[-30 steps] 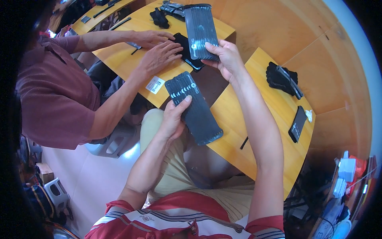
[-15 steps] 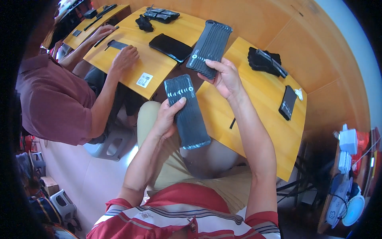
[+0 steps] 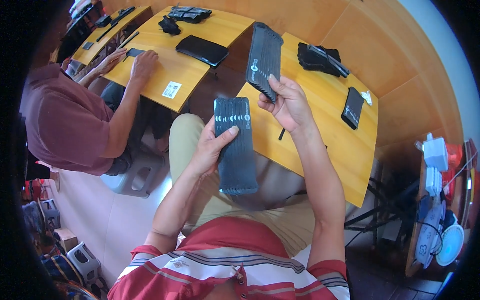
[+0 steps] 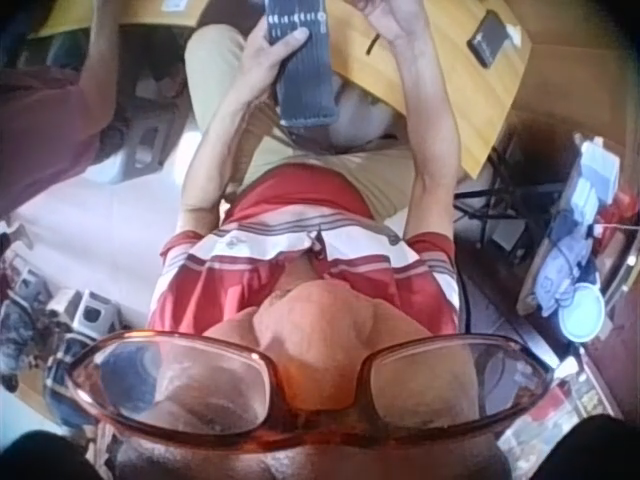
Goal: Sorting, inspecting, and stacking black elastic straps on a desk.
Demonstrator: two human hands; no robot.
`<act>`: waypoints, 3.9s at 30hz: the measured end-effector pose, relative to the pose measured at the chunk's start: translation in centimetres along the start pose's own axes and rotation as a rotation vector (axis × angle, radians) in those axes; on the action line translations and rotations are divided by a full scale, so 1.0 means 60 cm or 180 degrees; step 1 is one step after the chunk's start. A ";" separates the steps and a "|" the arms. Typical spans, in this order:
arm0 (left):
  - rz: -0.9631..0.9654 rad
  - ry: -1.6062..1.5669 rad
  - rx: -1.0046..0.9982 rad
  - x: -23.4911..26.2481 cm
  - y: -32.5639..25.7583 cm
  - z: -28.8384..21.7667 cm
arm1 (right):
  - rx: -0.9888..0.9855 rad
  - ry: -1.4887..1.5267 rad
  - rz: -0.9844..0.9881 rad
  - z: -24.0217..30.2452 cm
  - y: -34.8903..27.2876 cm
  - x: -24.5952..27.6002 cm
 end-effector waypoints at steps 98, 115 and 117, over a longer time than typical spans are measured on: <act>-0.0218 0.2348 -0.0991 -0.011 -0.033 -0.020 | 0.1333 -0.4757 0.0058 -0.056 -0.149 -0.095; -0.0298 0.3116 -0.1336 -0.017 -0.049 -0.011 | 0.1333 -0.4511 -0.0103 -0.071 -0.157 -0.105; -0.0321 0.3209 -0.1375 -0.016 -0.050 -0.012 | 0.1485 -0.4651 -0.0146 -0.075 -0.159 -0.108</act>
Point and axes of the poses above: each hand's wrist, its own y-axis towards the middle knuckle, its own x-axis out of the back of the hand, z = x × y, the point moved 1 cm from there along y, towards the middle knuckle, and after that the axes turned 2 degrees about -y, right-handed, at the moved point
